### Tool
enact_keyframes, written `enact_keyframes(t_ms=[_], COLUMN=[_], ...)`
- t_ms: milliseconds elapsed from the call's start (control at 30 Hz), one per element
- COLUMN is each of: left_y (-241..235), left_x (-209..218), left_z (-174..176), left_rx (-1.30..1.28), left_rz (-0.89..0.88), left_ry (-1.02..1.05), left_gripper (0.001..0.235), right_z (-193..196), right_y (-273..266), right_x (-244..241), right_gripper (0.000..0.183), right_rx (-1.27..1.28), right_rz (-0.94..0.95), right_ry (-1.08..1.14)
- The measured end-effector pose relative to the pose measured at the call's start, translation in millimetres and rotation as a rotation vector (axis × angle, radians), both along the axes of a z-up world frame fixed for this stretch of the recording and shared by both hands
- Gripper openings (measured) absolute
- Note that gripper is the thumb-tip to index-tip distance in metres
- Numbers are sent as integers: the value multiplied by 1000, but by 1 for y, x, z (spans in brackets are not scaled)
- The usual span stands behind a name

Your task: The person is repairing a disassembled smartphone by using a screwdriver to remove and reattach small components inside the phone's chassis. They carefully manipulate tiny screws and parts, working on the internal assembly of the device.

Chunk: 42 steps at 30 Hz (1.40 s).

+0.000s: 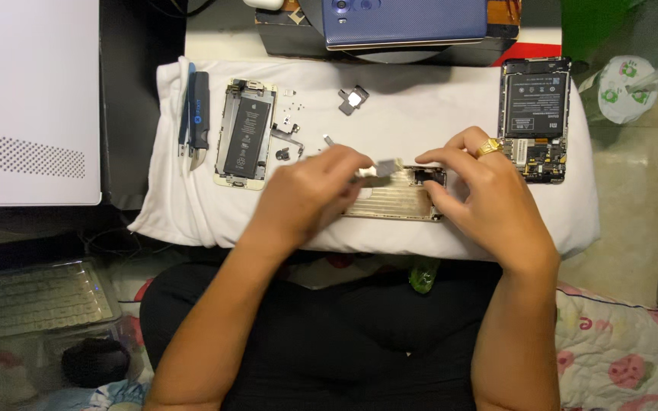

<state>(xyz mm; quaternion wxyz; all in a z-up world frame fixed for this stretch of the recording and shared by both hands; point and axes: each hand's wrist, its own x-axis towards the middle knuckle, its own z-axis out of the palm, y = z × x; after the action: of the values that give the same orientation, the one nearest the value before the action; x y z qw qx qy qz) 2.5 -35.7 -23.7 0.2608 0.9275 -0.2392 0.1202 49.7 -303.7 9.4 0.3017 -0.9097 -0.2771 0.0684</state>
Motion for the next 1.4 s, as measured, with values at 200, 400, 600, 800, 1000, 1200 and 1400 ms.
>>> enact_keyframes(t_ms=[200, 400, 600, 800, 1000, 1200, 1400], left_y=[47, 70, 75, 74, 52, 7, -1], left_x=[8, 3, 7, 5, 15, 35, 60], left_z=[14, 30, 22, 23, -5, 11, 13], left_rx=[-105, -93, -74, -54, -64, 97, 235], left_rz=[297, 693, 726, 675, 430, 373, 376], left_ry=[-37, 116, 143, 98, -8, 112, 221], left_gripper=[29, 28, 27, 20, 26, 32, 31], right_z=[-3, 0, -2, -4, -7, 22, 6], right_y=[25, 38, 40, 68, 26, 10, 13], right_x=[-11, -21, -36, -39, -24, -23, -20], right_gripper=[90, 85, 88, 84, 87, 115, 122], right_rx=[-154, -239, -483, -377, 5, -316, -305], right_rz=[119, 86, -91, -442, -205, 25, 69], right_ry=[-62, -90, -246, -45, 180, 338, 173])
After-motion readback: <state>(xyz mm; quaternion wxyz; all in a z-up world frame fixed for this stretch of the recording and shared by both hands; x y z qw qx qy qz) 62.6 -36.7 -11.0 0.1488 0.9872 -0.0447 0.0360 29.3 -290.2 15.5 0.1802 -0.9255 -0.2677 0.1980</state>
